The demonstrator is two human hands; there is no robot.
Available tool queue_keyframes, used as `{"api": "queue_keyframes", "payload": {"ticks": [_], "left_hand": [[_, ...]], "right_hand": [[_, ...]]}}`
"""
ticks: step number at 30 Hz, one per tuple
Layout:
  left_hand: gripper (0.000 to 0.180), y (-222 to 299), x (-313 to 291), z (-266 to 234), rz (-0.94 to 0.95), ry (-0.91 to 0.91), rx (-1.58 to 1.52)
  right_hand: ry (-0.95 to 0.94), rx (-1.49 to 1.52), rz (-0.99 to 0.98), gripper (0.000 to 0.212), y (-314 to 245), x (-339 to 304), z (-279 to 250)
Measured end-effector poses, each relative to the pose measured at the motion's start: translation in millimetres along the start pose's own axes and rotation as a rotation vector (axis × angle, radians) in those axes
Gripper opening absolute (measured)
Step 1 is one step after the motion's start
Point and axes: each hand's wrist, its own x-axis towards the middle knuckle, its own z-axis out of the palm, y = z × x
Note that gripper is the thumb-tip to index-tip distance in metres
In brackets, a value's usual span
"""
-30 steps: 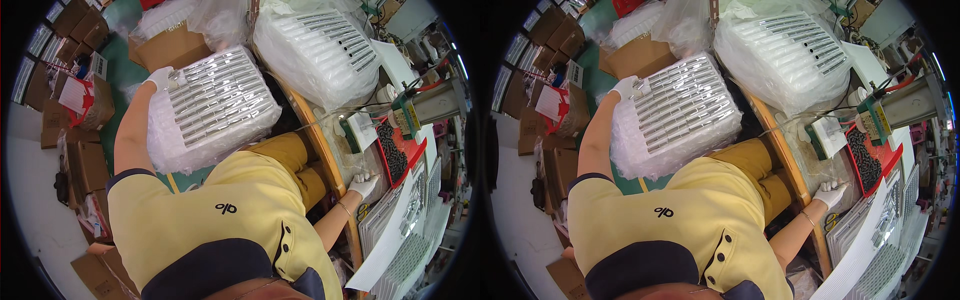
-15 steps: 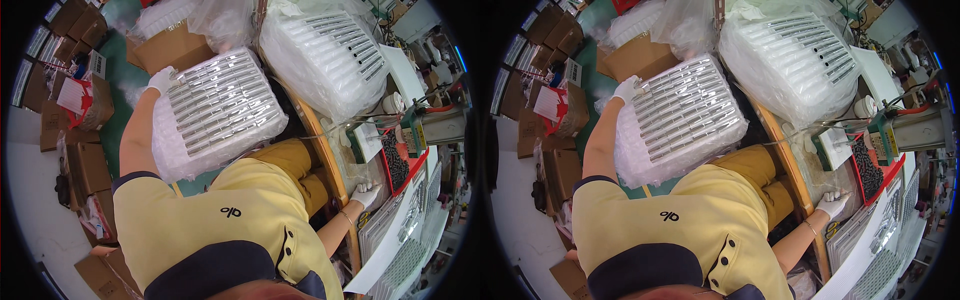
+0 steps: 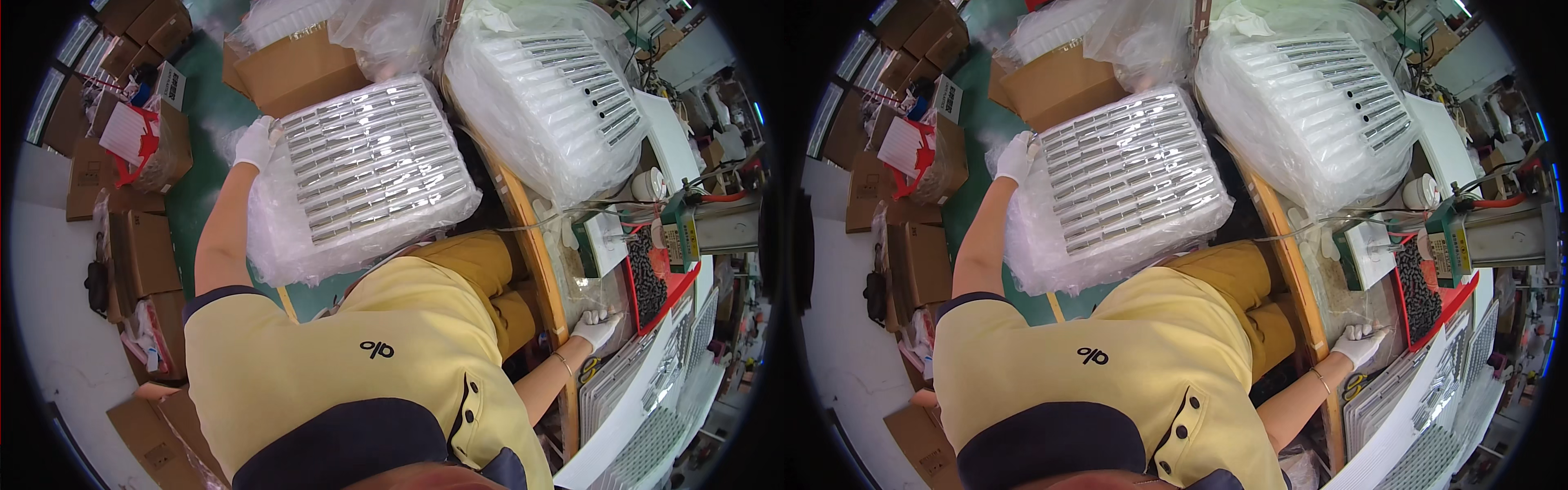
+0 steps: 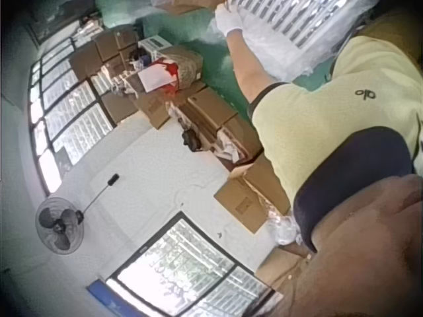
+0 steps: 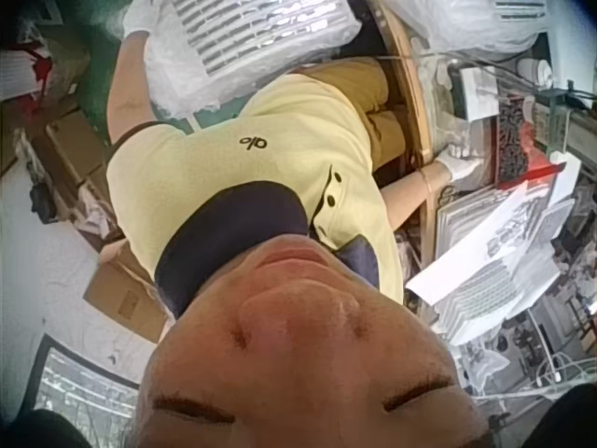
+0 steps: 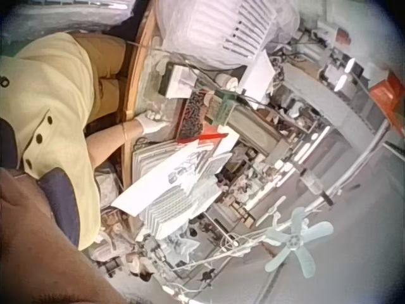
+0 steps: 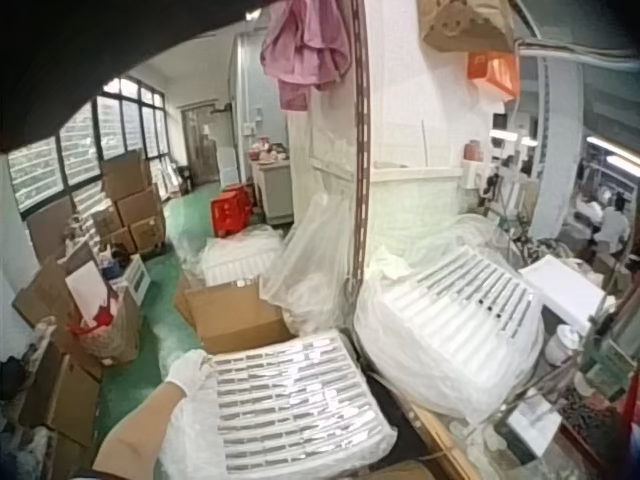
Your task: Assembling small metal components using a pneumatic press at a factory workbench.
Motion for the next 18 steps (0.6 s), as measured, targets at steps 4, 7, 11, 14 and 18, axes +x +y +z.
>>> {"api": "queue_keyframes", "payload": {"ticks": [4,7,11,14,18], "left_hand": [[0.025,-19.4,-7.3,15.6,0.005,0.102,-0.052],[0.024,-26.9,-9.0,17.4,-0.006,0.170,-0.033],[0.026,-17.2,-14.5,11.4,-0.022,0.138,0.039],[0.030,-24.0,-9.4,17.7,-0.071,0.164,-0.018],[0.033,-12.4,-3.6,27.8,-0.177,0.274,-0.505]], "right_hand": [[-0.009,0.015,0.007,0.036,-0.4,-1.1,-3.2],[-0.034,0.021,0.011,0.036,0.6,1.5,-9.6],[-0.038,0.011,0.014,0.036,1.3,1.1,-9.4],[-0.007,0.020,-0.004,0.036,-2.5,-3.9,-3.9],[-0.013,0.018,0.005,0.036,-1.4,3.6,-1.5]]}}
